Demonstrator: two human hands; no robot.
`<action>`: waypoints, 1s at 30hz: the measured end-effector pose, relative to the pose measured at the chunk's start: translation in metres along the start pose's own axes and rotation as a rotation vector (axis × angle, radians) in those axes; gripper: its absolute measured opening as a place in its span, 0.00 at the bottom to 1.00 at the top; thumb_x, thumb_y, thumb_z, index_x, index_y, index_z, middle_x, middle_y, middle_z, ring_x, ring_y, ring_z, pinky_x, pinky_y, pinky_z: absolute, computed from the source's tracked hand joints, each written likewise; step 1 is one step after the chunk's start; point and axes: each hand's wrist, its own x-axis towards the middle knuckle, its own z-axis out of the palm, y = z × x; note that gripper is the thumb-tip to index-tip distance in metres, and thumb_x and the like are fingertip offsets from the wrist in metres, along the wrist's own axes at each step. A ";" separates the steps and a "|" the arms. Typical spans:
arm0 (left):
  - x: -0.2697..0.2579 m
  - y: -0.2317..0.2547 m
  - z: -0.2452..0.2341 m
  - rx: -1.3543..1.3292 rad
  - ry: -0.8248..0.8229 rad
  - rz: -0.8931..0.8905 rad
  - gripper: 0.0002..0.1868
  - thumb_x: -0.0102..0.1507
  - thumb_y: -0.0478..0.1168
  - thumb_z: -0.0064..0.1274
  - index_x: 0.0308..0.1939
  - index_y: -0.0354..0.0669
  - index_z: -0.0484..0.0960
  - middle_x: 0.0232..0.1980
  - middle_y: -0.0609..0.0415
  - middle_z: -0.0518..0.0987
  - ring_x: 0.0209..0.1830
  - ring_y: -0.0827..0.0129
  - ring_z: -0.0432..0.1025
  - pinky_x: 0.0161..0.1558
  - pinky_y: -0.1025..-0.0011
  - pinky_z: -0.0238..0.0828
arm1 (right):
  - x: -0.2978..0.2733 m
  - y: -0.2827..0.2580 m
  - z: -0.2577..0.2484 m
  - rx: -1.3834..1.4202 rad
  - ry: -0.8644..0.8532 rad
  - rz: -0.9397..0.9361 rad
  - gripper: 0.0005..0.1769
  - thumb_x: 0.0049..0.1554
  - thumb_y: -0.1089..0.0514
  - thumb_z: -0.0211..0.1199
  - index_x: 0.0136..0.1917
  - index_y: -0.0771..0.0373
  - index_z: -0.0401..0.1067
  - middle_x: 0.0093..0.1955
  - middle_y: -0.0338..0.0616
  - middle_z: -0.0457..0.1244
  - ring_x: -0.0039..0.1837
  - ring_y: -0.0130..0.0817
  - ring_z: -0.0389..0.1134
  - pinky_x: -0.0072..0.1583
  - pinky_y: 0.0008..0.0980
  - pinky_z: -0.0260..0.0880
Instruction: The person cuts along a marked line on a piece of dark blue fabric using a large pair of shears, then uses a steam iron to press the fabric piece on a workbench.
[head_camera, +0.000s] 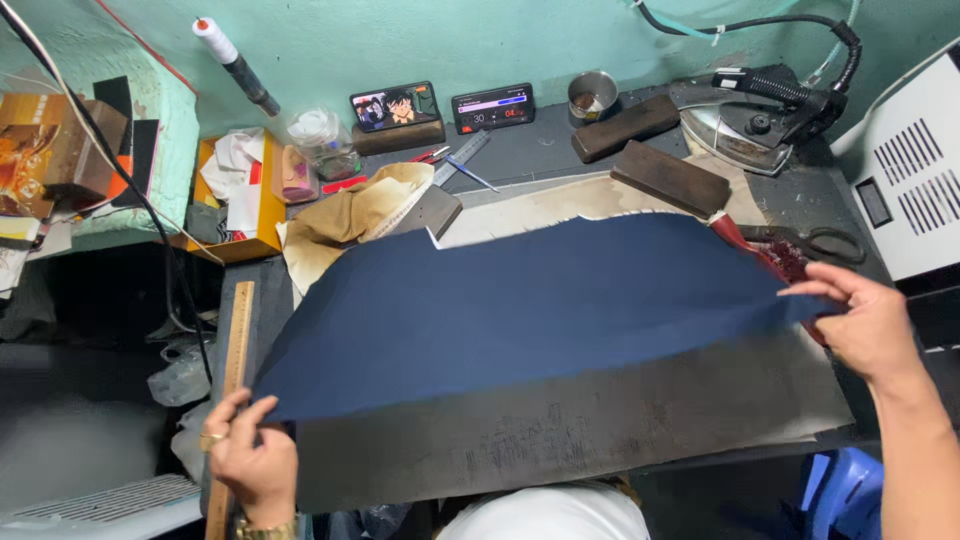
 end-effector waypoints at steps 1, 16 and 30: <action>-0.023 0.001 0.006 -0.006 -0.008 0.002 0.26 0.52 0.15 0.40 0.42 0.37 0.89 0.56 0.36 0.80 0.54 0.45 0.78 0.52 0.53 0.78 | 0.003 0.020 0.000 -0.003 0.006 0.008 0.40 0.45 0.89 0.52 0.72 0.81 0.66 0.57 0.57 0.69 0.55 0.36 0.67 0.53 0.34 0.67; -0.175 -0.063 0.133 0.076 -0.067 -0.394 0.26 0.52 0.27 0.55 0.56 0.28 0.84 0.53 0.31 0.77 0.50 0.47 0.74 0.53 0.57 0.71 | 0.077 0.180 0.015 -0.840 0.133 -0.285 0.29 0.70 0.44 0.45 0.79 0.57 0.62 0.83 0.54 0.51 0.82 0.52 0.48 0.78 0.56 0.43; -0.077 0.011 0.058 0.052 -0.381 -1.133 0.31 0.58 0.44 0.65 0.64 0.39 0.79 0.52 0.35 0.83 0.49 0.53 0.79 0.55 0.61 0.71 | 0.020 0.048 0.066 -0.639 -0.367 0.116 0.36 0.60 0.34 0.57 0.77 0.48 0.67 0.53 0.31 0.74 0.54 0.35 0.74 0.61 0.41 0.70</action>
